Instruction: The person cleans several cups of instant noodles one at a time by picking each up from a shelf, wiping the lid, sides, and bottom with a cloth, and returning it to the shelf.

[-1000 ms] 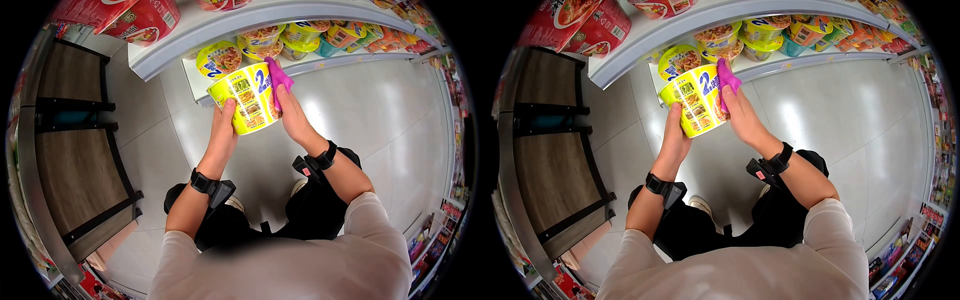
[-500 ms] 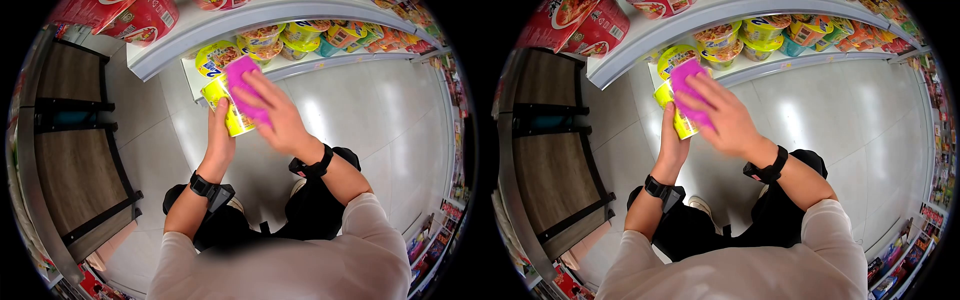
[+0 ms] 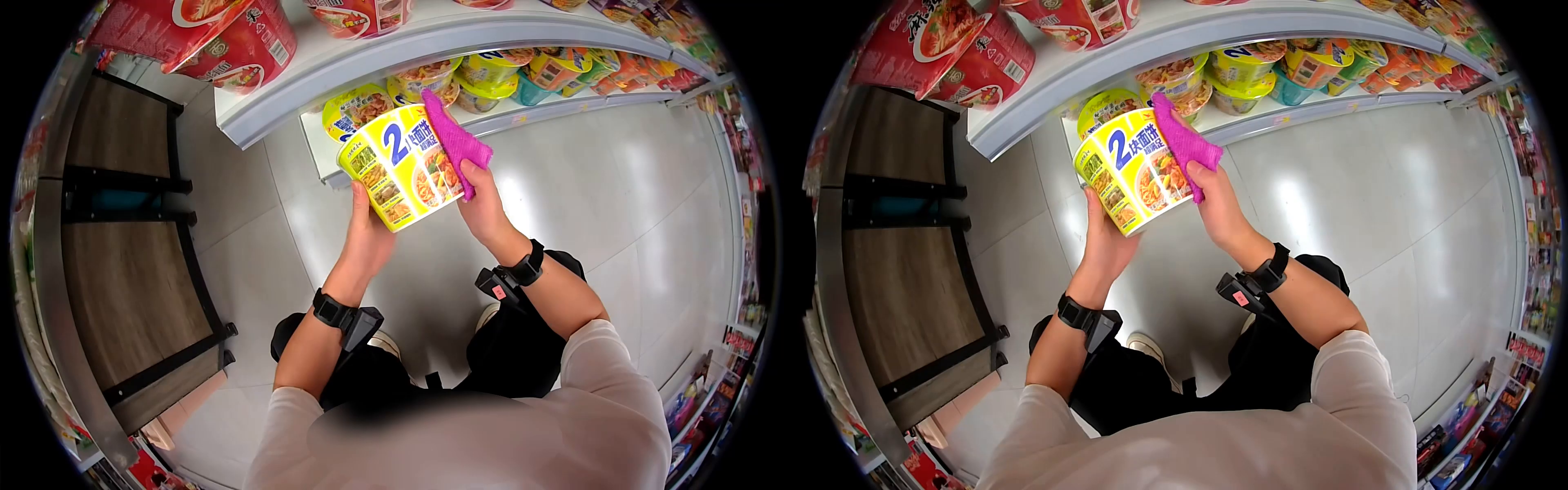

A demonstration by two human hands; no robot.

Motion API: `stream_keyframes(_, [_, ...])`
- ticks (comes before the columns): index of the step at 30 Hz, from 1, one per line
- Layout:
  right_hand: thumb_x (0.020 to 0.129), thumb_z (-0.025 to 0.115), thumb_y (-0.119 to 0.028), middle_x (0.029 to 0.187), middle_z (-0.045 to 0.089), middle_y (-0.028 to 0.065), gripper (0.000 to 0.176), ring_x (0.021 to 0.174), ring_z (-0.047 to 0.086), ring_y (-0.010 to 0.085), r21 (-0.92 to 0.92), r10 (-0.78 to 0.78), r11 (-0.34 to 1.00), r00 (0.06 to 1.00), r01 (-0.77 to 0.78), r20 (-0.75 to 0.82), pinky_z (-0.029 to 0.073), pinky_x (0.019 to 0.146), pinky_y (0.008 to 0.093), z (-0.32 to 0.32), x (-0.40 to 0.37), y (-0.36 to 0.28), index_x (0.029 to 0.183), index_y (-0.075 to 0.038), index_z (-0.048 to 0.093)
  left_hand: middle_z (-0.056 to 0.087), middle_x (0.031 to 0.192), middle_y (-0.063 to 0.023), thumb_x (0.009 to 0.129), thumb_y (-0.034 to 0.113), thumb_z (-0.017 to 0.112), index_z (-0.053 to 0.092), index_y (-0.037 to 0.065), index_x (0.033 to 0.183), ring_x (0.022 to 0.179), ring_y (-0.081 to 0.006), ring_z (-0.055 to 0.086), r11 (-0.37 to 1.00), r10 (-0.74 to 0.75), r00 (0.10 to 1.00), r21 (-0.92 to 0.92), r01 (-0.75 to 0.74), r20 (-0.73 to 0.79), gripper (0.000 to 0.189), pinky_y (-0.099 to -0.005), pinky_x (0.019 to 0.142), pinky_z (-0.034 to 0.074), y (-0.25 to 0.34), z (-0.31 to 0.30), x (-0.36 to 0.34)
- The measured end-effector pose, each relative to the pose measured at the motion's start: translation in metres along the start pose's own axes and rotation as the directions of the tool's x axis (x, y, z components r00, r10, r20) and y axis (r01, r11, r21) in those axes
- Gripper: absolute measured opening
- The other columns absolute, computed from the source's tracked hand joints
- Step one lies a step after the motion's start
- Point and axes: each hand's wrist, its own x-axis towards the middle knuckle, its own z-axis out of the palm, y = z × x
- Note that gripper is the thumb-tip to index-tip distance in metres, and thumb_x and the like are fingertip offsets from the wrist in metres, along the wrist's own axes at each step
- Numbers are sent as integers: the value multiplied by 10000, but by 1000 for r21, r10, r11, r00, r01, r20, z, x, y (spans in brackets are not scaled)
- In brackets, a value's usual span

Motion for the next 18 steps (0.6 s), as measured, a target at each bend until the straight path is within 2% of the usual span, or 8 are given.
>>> stream_keyframes(4, [920,483,-205,1566,328,135,611,1362,432,207,-263,-154,951,986,164,56,321,1136,321,7,-3,-15,1498,-26,398,483,1436,-45,1035,522,379,318,114,1484,1307,-194,495,956,94,996,278,-90,-1,609,-368,1099,409,20,-8,0])
stream_keyframes(6, [853,518,-184,1604,254,160,632,1426,366,310,-652,-291,609,891,453,347,287,1164,379,11,-10,-17,1468,-51,467,507,1392,-52,1040,468,419,334,90,1463,1268,-172,514,956,168,985,248,-155,-32,574,-363,1092,410,8,2,-6])
stream_keyframes(7, [853,518,-184,1604,254,160,632,1426,366,310,-651,-292,607,890,456,350,287,1164,379,15,-14,-21,1468,-51,467,530,1347,-59,1045,415,458,350,66,1443,1229,-150,533,951,238,969,220,-218,-67,540,-358,1085,411,4,5,-9])
stream_keyframes(9, [843,534,-177,1614,220,189,608,1460,287,387,-747,-236,312,810,587,537,243,1181,426,21,-19,-29,1434,-38,512,543,1334,-61,1041,358,487,362,66,1431,1241,-163,536,976,181,981,132,-172,-63,503,-370,1086,418,4,-4,-12])
stream_keyframes(11, [880,520,-184,1605,248,196,591,1465,285,372,-698,-210,491,849,521,486,244,1179,400,17,-18,-30,1445,-18,483,537,1358,-73,1037,368,488,364,79,1437,1267,-182,529,999,11,997,-46,-15,-72,509,-373,1082,426,8,-8,-13])
stream_keyframes(13, [941,472,-186,1592,264,223,546,1476,271,348,-520,-202,770,914,370,351,247,1176,365,10,-14,-23,1447,18,451,521,1417,-83,1013,534,434,397,115,1440,1299,-232,516,993,-43,997,-112,35,-68,599,-445,1109,394,13,-1,-19])
stream_keyframes(15, [971,442,-193,1533,362,209,503,1423,351,311,-503,-134,828,958,249,253,286,1146,347,8,-18,-19,1417,38,467,462,1483,-111,952,688,387,346,170,1497,1357,-328,458,984,-92,996,-149,92,6,753,-590,1127,326,19,1,-21])
stream_keyframes(18, [1014,404,-221,1384,530,163,446,1277,486,232,-424,4,904,994,43,110,354,1077,320,5,-19,-12,1343,62,508,412,1526,-107,921,738,384,323,171,1516,1399,-345,402,945,-130,984,-286,159,119,825,-577,1140,312,23,-1,-23])
